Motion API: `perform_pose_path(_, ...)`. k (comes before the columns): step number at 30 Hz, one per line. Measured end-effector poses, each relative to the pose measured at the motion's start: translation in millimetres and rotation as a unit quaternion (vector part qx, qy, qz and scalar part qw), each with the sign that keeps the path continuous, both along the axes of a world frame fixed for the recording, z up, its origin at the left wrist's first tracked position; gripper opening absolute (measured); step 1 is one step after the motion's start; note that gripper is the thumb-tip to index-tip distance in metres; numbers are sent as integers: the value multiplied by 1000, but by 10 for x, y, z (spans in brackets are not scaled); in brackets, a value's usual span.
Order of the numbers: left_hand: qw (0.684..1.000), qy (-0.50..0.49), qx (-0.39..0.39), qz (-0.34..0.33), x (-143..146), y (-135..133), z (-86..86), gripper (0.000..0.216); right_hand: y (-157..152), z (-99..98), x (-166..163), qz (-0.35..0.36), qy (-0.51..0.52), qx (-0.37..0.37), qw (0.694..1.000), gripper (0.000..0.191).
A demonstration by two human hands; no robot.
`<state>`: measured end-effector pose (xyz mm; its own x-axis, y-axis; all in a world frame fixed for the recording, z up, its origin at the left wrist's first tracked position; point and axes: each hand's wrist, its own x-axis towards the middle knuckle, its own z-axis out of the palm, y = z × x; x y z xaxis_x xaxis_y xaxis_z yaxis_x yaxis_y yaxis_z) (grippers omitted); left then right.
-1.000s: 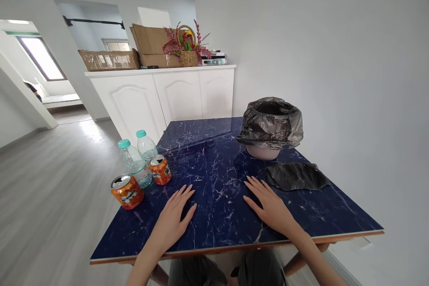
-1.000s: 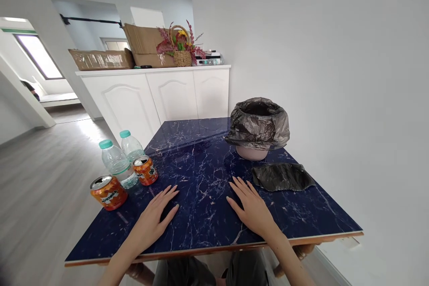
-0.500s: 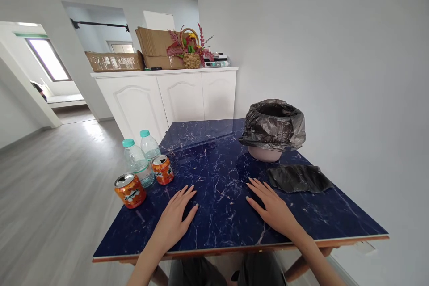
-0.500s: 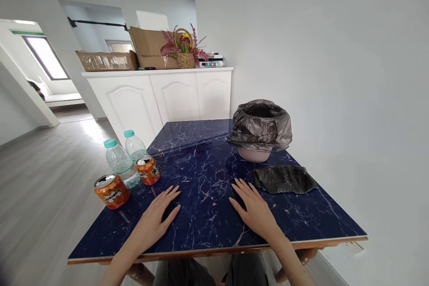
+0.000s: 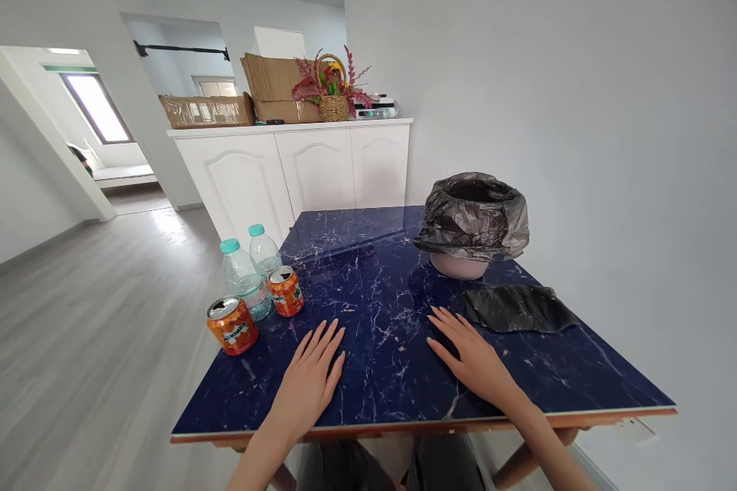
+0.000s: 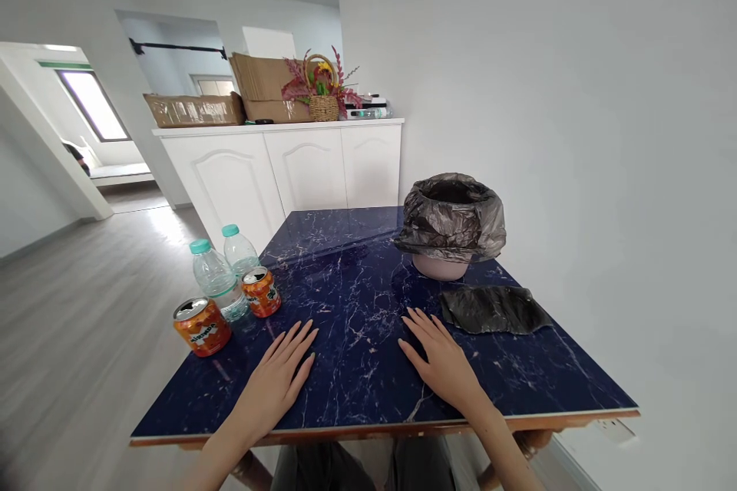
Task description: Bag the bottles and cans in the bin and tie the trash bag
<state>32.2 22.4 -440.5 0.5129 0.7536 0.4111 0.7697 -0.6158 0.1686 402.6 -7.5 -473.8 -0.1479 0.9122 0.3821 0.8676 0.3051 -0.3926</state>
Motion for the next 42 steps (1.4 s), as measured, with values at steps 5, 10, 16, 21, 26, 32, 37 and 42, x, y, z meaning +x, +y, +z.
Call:
perform_pose_path(5,1000,14,1,7,-9,-2,-28,52,4,0,-6,-1,0,0,1000,58)
perform_pose_path(10,1000,4,-6,6,-14,-4,3,51,9,-4,-11,1,-3,-2,1000,59)
perform_pose_path(16,1000,4,-23,16,-5,-20,24,50,18,-45,6,5,-7,-3,1000,59)
perform_pose_path(21,1000,4,-12,14,-18,-21,-1,50,18,-55,-4,6,-11,0,1000,59)
perform_pose_path(26,999,38,2,19,-31,-36,-5,51,0,-9,-26,9,-16,-5,1000,57)
perform_pose_path(32,998,62,12,25,-43,-33,-13,53,3,-22,-25,8,-8,-33,999,57)
perform_pose_path(37,997,74,7,30,-43,-19,3,53,176,363,68,54,4,13,998,53)
perform_pose_path(42,996,78,8,31,-49,-7,16,51,521,1362,300,4,30,243,969,38)
